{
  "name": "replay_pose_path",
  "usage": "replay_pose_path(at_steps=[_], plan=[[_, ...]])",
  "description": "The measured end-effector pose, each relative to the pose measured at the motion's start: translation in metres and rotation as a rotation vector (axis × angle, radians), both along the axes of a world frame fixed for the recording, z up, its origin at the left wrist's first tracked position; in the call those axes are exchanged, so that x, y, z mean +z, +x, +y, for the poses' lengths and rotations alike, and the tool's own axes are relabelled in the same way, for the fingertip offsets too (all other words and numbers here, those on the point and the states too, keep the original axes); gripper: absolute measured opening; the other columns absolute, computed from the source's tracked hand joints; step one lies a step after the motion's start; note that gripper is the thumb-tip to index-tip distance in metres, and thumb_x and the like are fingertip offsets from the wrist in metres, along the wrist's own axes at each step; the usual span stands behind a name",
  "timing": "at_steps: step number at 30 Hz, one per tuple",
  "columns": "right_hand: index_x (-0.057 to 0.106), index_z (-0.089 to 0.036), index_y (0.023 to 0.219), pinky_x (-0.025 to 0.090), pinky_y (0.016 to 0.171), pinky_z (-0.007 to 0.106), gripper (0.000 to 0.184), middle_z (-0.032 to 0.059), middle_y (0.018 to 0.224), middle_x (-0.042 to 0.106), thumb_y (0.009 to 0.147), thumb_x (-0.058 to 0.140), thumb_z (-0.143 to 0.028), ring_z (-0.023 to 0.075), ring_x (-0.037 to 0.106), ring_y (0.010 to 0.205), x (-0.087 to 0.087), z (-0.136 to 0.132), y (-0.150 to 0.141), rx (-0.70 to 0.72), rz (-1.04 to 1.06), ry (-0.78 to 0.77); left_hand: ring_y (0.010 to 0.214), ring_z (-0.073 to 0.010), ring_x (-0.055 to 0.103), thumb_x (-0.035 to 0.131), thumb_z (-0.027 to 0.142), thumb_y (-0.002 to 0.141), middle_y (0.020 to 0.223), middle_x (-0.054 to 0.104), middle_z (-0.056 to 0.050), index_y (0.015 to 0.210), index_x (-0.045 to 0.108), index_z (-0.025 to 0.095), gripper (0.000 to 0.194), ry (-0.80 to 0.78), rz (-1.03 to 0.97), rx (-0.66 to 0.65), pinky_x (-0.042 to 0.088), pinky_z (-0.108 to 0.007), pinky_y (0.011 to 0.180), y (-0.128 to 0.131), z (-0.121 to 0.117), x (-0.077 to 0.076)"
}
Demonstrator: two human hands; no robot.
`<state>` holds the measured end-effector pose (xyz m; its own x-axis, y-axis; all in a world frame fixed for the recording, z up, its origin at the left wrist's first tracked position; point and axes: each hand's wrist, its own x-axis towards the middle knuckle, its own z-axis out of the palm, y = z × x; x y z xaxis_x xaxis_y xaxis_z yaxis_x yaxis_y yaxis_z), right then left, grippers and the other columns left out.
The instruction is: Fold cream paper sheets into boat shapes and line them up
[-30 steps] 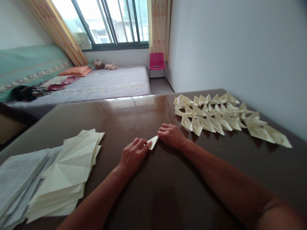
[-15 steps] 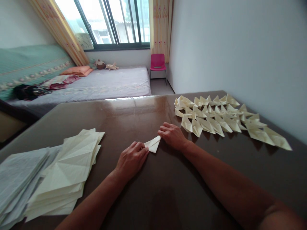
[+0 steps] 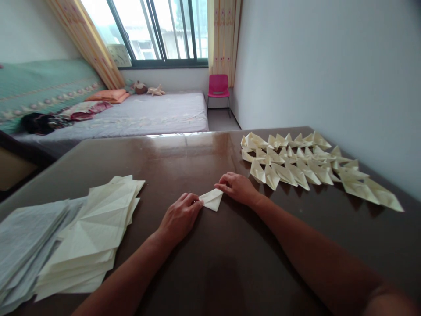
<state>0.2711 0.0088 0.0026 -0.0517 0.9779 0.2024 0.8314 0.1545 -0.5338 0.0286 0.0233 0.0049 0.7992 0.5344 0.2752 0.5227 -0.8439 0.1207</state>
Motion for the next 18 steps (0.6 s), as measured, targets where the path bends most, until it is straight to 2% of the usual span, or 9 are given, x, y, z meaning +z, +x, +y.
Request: replay_pose_path(at_steps=[3,6,8,10,12,14,18], plan=[[0.071,-0.019,0.083,0.042,0.063,0.023,0.016,0.0017,0.081,0.067,0.078,0.067,-0.034,0.0110,0.057,0.067,0.005,-0.001,0.001,0.060,0.147,-0.114,0.089,-0.0164,0.054,0.041,0.023,0.095,0.095,0.061,-0.005,0.098,0.064,0.022,0.024,0.003,-0.016,0.024,0.049,-0.028,0.078,0.000,0.001,-0.003],[0.071,-0.016,0.086,0.041,0.059,0.021,0.017,0.0005,0.073,0.066,0.078,0.066,-0.030,0.0109,0.055,0.065,0.008,0.000,0.000,0.136,0.326,-0.239,0.090,-0.0171,0.055,0.040,0.026,0.096,0.096,0.060,-0.005,0.099,0.064,0.022,0.025,-0.022,-0.054,0.086,0.049,-0.029,0.080,0.000,0.006,-0.008],[0.069,-0.015,0.090,0.041,0.057,0.021,0.020,0.0000,0.072,0.064,0.079,0.064,-0.030,0.0110,0.055,0.064,0.008,-0.002,-0.005,0.178,0.393,-0.234,0.091,-0.0176,0.056,0.040,0.027,0.096,0.096,0.061,-0.005,0.099,0.063,0.022,0.025,-0.070,-0.104,0.129,0.048,-0.030,0.081,0.001,0.010,-0.009],[0.065,-0.016,0.092,0.042,0.059,0.021,0.017,0.0006,0.077,0.063,0.082,0.061,-0.029,0.0108,0.055,0.066,0.008,-0.006,-0.015,0.165,0.373,-0.091,0.090,-0.0174,0.058,0.041,0.029,0.095,0.097,0.061,-0.005,0.101,0.063,0.021,0.024,-0.147,-0.195,0.181,0.048,-0.031,0.081,0.003,0.013,-0.008],[0.062,-0.018,0.089,0.043,0.064,0.021,0.011,0.0023,0.086,0.062,0.086,0.055,-0.025,0.0105,0.055,0.070,0.008,-0.012,-0.026,0.146,0.243,0.130,0.085,-0.0163,0.060,0.043,0.034,0.094,0.096,0.063,-0.004,0.101,0.061,0.021,0.024,-0.266,-0.322,0.238,0.049,-0.030,0.079,0.005,0.013,-0.005],[0.060,-0.019,0.087,0.043,0.069,0.022,0.013,0.0037,0.089,0.060,0.090,0.048,-0.022,0.0112,0.055,0.074,0.010,-0.019,-0.034,0.225,0.057,0.291,0.076,-0.0150,0.062,0.045,0.039,0.093,0.087,0.065,-0.002,0.098,0.059,0.020,0.025,-0.438,-0.455,0.292,0.050,-0.028,0.070,0.007,0.012,-0.002],[0.059,-0.019,0.087,0.042,0.076,0.026,0.016,0.0046,0.089,0.061,0.092,0.044,-0.017,0.0143,0.053,0.080,0.016,-0.029,-0.037,0.444,-0.270,0.479,0.057,-0.0125,0.058,0.052,0.048,0.087,0.067,0.061,0.002,0.088,0.053,0.017,0.031,-0.833,-0.700,0.312,0.047,-0.022,0.049,0.012,0.009,0.003]])
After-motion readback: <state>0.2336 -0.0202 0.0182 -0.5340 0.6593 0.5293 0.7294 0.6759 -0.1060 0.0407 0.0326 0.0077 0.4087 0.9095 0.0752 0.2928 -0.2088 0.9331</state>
